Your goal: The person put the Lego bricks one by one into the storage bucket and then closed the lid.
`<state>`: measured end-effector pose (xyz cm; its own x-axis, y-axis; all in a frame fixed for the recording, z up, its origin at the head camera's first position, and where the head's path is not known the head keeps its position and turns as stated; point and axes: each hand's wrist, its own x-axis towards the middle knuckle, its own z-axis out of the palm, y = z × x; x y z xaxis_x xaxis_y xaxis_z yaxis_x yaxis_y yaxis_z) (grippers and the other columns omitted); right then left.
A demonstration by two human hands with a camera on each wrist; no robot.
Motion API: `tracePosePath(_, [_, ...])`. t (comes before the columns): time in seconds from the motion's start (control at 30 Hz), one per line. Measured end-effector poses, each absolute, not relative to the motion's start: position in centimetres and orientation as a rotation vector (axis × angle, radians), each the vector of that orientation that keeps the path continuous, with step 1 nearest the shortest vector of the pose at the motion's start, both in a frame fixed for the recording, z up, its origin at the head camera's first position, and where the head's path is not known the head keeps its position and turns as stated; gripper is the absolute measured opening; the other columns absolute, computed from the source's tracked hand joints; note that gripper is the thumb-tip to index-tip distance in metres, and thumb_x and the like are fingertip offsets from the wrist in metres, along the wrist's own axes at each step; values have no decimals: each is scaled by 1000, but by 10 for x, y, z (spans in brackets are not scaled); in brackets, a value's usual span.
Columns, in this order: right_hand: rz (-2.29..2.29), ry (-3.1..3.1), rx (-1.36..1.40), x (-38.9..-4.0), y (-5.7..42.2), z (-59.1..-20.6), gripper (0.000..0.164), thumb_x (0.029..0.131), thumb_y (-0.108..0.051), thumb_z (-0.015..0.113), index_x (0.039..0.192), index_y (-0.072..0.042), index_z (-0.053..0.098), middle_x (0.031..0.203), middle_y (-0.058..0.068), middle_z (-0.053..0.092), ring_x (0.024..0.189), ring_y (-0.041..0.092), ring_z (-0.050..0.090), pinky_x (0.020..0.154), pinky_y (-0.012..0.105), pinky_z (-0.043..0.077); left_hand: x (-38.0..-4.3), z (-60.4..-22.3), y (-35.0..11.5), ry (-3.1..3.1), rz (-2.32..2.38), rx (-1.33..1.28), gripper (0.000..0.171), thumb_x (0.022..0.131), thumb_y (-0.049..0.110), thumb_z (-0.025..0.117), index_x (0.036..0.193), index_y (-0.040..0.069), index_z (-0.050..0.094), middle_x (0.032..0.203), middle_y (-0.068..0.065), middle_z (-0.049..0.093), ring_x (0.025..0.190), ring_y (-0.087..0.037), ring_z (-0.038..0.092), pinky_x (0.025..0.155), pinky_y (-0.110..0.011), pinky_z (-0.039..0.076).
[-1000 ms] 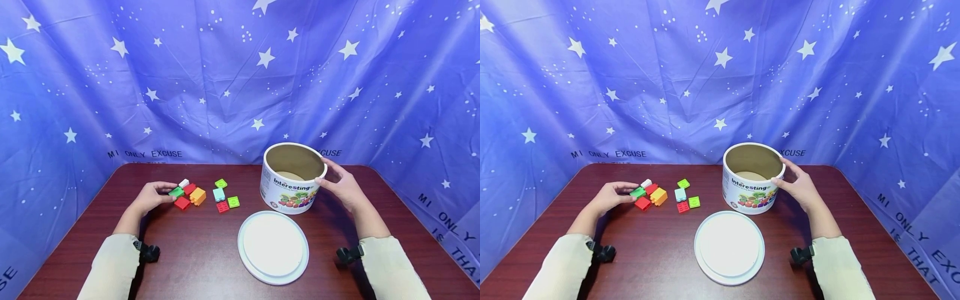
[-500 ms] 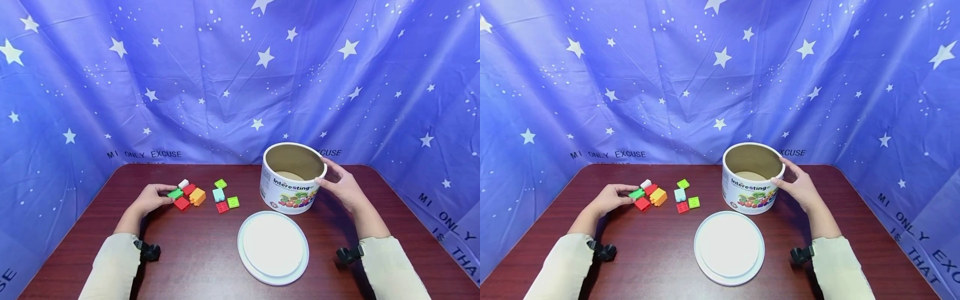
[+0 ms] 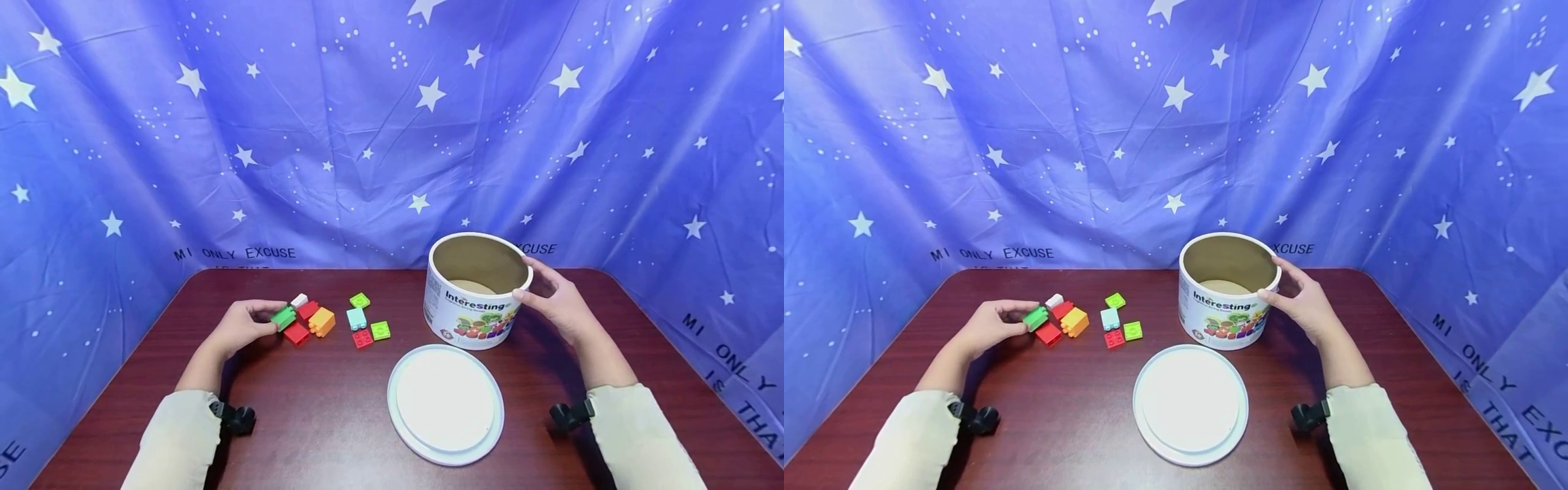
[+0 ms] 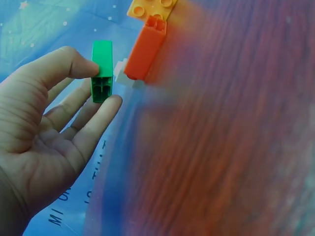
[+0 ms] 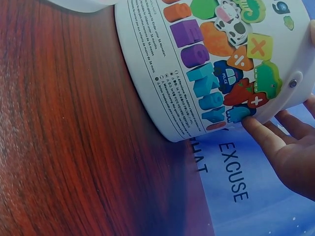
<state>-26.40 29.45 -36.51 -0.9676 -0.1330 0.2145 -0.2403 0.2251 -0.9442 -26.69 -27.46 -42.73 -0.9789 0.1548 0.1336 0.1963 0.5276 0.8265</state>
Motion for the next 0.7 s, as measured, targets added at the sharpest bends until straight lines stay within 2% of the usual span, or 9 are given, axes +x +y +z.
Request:
tracePosePath(0.37, [1841, -2396, 347, -264, 296, -366, 76, 90, -9, 69, 152, -1, 27, 151, 31, 29, 114, 11, 54, 83, 15, 49, -266, -414, -257, -2635, -1569, -366, 45, 81, 3, 73, 125, -1, 65, 113, -18, 66, 90, -22, 61, 72, -26, 55])
tracePosePath(0.57, [1848, -2399, 352, -265, 296, -367, 75, 90, -8, 69, 153, -3, 28, 151, 29, 29, 118, 21, 52, 84, 15, 49, -261, -409, -244, -2584, -1665, -457, 46, 79, -3, 71, 125, -3, 64, 116, -21, 65, 89, -22, 59, 69, -27, 55])
tracePosePath(0.7, [1848, -2401, 354, -265, 296, -368, 76, 90, -9, 69, 153, -3, 28, 152, 29, 28, 119, 22, 51, 85, 15, 49, -260, -406, -234, -2548, -1703, -510, 47, 78, -5, 71, 124, -5, 63, 120, -22, 63, 86, -21, 57, 66, -27, 53])
